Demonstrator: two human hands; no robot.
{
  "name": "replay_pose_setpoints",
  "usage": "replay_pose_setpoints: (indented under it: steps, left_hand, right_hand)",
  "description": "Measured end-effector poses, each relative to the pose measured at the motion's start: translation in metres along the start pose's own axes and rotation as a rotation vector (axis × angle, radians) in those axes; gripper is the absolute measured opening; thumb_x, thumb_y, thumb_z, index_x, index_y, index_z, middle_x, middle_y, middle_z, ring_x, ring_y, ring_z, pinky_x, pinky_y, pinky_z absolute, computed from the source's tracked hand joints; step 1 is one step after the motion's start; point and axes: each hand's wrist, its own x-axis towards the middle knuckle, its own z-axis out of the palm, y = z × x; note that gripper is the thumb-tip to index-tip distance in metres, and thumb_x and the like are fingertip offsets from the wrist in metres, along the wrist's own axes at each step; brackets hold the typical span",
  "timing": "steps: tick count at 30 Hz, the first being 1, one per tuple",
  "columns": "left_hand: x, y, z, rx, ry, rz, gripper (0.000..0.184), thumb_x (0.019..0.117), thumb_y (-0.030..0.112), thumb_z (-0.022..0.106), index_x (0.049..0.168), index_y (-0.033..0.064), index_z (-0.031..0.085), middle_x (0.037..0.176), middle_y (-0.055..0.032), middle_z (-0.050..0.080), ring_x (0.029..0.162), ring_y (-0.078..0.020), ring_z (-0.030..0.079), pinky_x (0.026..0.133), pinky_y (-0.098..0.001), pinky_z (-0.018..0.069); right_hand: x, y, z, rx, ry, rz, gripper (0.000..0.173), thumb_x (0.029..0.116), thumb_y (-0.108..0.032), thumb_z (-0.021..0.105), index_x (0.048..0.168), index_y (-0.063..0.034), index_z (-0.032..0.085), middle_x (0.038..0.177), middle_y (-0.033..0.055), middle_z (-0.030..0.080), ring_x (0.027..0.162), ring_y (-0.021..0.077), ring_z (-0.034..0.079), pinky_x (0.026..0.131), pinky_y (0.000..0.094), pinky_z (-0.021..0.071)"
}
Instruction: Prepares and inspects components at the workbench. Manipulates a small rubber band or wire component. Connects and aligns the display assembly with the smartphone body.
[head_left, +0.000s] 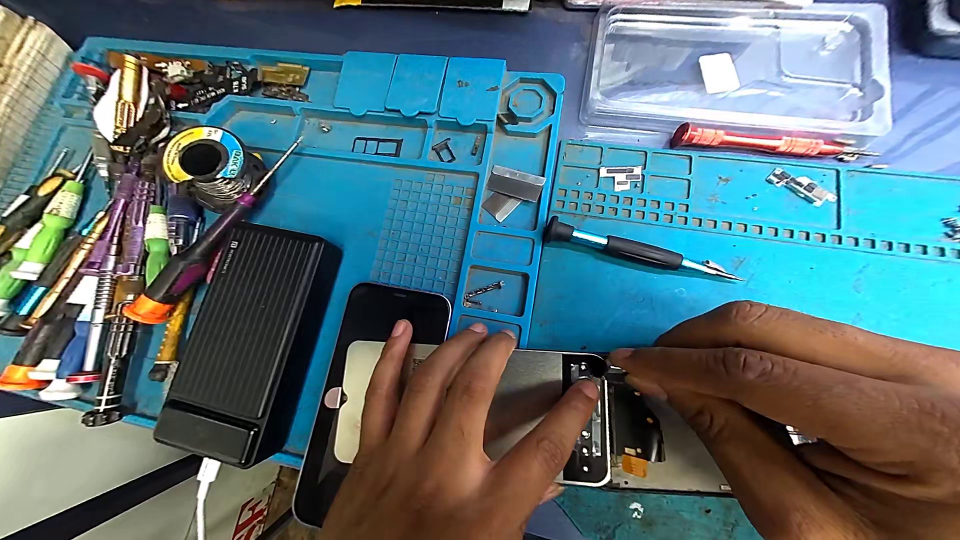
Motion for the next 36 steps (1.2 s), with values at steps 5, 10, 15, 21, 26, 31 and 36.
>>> replay_pose_setpoints:
  steps: [5, 10, 15, 21, 26, 31, 36]
  left_hand:
    - [-0.0001, 0.0001, 0.0001, -0.007, -0.006, -0.004, 0.042, 0.1048, 0.045, 0.047, 0.147, 0.0443, 0.053, 0.149, -0.0161, 0.052, 0.146, -0.0367, 0.04, 0.117, -0.0732, 0.0189]
    - [-0.0001, 0.0, -0.0001, -0.01, -0.01, -0.003, 0.043, 0.1045, 0.045, 0.048, 0.147, 0.0445, 0.052, 0.149, -0.0161, 0.051, 0.146, -0.0374, 0.04, 0.117, -0.0736, 0.0185]
    - [0.0001, 0.0013, -0.0008, -0.001, -0.015, -0.01, 0.042, 0.1051, 0.044, 0.046, 0.147, 0.0446, 0.053, 0.149, -0.0169, 0.051, 0.146, -0.0378, 0.04, 0.117, -0.0739, 0.019]
    - [0.0002, 0.0011, -0.0012, -0.002, -0.015, -0.005, 0.042, 0.1054, 0.043, 0.046, 0.146, 0.0443, 0.053, 0.149, -0.0168, 0.052, 0.146, -0.0385, 0.04, 0.117, -0.0739, 0.0197]
    - [0.0, 0.0007, -0.0005, -0.004, -0.012, -0.007, 0.042, 0.1051, 0.045, 0.046, 0.147, 0.0446, 0.053, 0.149, -0.0167, 0.052, 0.146, -0.0377, 0.04, 0.117, -0.0734, 0.0194]
    - [0.0, 0.0009, -0.0009, -0.009, -0.013, -0.009, 0.042, 0.1051, 0.044, 0.046, 0.147, 0.0447, 0.053, 0.149, -0.0167, 0.052, 0.146, -0.038, 0.04, 0.117, -0.0737, 0.0199]
    - [0.0003, 0.0011, -0.001, -0.007, -0.012, -0.011, 0.042, 0.1051, 0.044, 0.046, 0.146, 0.0447, 0.053, 0.149, -0.017, 0.052, 0.146, -0.0381, 0.04, 0.117, -0.0738, 0.0201]
  right_hand:
    - [0.0004, 0.0006, -0.0003, -0.008, -0.001, 0.012, 0.02, 0.0952, -0.014, 0.062, 0.1, -0.0178, 0.08, 0.093, -0.0068, 0.069, 0.085, 0.0025, 0.063, 0.067, 0.0189, 0.0505]
    - [0.0015, -0.001, 0.0003, -0.027, -0.009, 0.03, 0.021, 0.0956, -0.015, 0.06, 0.1, -0.0186, 0.08, 0.091, -0.0076, 0.068, 0.082, 0.0018, 0.062, 0.064, 0.019, 0.0494]
    - [0.0025, -0.0014, 0.0, -0.029, -0.02, 0.023, 0.021, 0.0954, -0.015, 0.06, 0.1, -0.0185, 0.08, 0.092, -0.0077, 0.069, 0.083, 0.0016, 0.063, 0.065, 0.019, 0.0498]
    - [0.0029, -0.0004, -0.0003, -0.033, -0.021, 0.022, 0.021, 0.0952, -0.016, 0.059, 0.1, -0.0185, 0.079, 0.092, -0.0078, 0.069, 0.083, 0.0016, 0.062, 0.065, 0.0192, 0.0494]
    - [0.0031, -0.0009, 0.0001, -0.024, -0.019, 0.026, 0.02, 0.095, -0.015, 0.06, 0.098, -0.0185, 0.079, 0.091, -0.008, 0.068, 0.082, 0.0012, 0.062, 0.065, 0.0189, 0.0494]
    - [0.0026, -0.0014, 0.0, -0.026, -0.021, 0.03, 0.02, 0.0954, -0.016, 0.06, 0.099, -0.0192, 0.08, 0.091, -0.0083, 0.069, 0.082, 0.0011, 0.062, 0.064, 0.0189, 0.0489]
    - [0.0034, -0.0015, -0.0002, -0.033, -0.021, 0.032, 0.02, 0.0947, -0.016, 0.06, 0.099, -0.0187, 0.08, 0.091, -0.0085, 0.068, 0.082, 0.0006, 0.062, 0.064, 0.0184, 0.0493]
